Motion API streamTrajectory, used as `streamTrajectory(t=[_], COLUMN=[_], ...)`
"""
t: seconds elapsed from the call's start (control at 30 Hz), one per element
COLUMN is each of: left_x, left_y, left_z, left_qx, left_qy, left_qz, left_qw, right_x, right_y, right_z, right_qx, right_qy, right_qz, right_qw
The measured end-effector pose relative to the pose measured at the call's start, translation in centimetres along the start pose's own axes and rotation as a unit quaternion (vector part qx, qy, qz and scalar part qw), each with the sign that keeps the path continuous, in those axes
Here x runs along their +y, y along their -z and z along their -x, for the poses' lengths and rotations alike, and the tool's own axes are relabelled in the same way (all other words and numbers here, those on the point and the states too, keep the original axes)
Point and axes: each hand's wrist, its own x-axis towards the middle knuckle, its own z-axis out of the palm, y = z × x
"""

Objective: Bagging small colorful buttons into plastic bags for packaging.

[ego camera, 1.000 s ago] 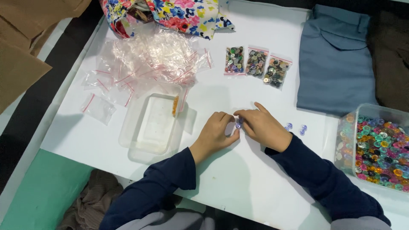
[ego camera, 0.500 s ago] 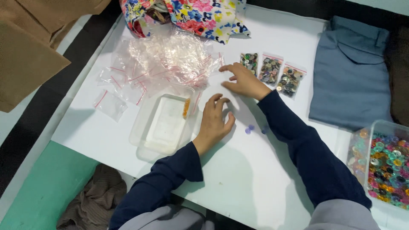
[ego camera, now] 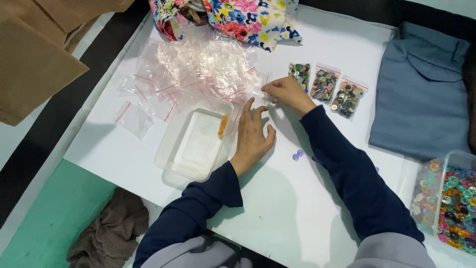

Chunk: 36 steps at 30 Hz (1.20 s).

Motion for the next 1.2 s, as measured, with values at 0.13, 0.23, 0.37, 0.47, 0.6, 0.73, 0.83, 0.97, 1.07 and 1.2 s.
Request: streamTrajectory(t=[0.13, 0.23, 0.37, 0.47, 0.6, 0.73, 0.83, 0.97, 1.07, 1.2], left_x=[0.0, 0.1, 1.7, 3.3, 6.7, 9.7, 9.7, 9.0, 8.1, 7.5], left_y=[-0.1, -0.6, -0.5, -0.8, 0.2, 1.8, 1.8, 1.3, 1.0, 1.0], left_z=[0.5, 1.0, 2.4, 3.9, 4.0, 1.7, 0.5, -0.1, 0.4, 1.2], left_qx=[0.037, 0.082, 0.129, 0.117, 0.119, 0.049, -0.184, -0.387, -0.406, -0.428], left_qy=[-0.047, -0.097, -0.190, -0.237, -0.253, -0.223, -0.157, 0.028, 0.078, 0.125], left_qz=[-0.004, -0.007, 0.007, -0.005, -0.007, 0.029, 0.069, 0.292, 0.311, 0.319], left_qw=[0.998, 0.992, 0.973, 0.964, 0.960, 0.973, 0.968, 0.874, 0.856, 0.836], right_x=[-4.1, -7.0, -6.4, -2.8, 1.8, 6.9, 8.6, 9.1, 9.0, 9.1], right_y=[2.3, 4.0, 4.2, 4.2, 4.5, 3.8, 3.2, 2.8, 2.5, 2.4], right_z=[7.1, 14.2, 20.8, 23.5, 26.2, 26.5, 26.6, 26.5, 26.6, 26.4], right_qx=[-0.001, 0.020, 0.111, 0.187, 0.238, 0.275, 0.304, 0.312, 0.311, 0.320], right_qy=[0.072, 0.135, 0.187, 0.234, 0.263, 0.259, 0.251, 0.253, 0.256, 0.259], right_qz=[0.068, 0.121, 0.040, 0.041, -0.003, -0.068, -0.101, -0.137, -0.139, -0.144], right_qw=[0.995, 0.983, 0.975, 0.953, 0.935, 0.924, 0.914, 0.906, 0.905, 0.900])
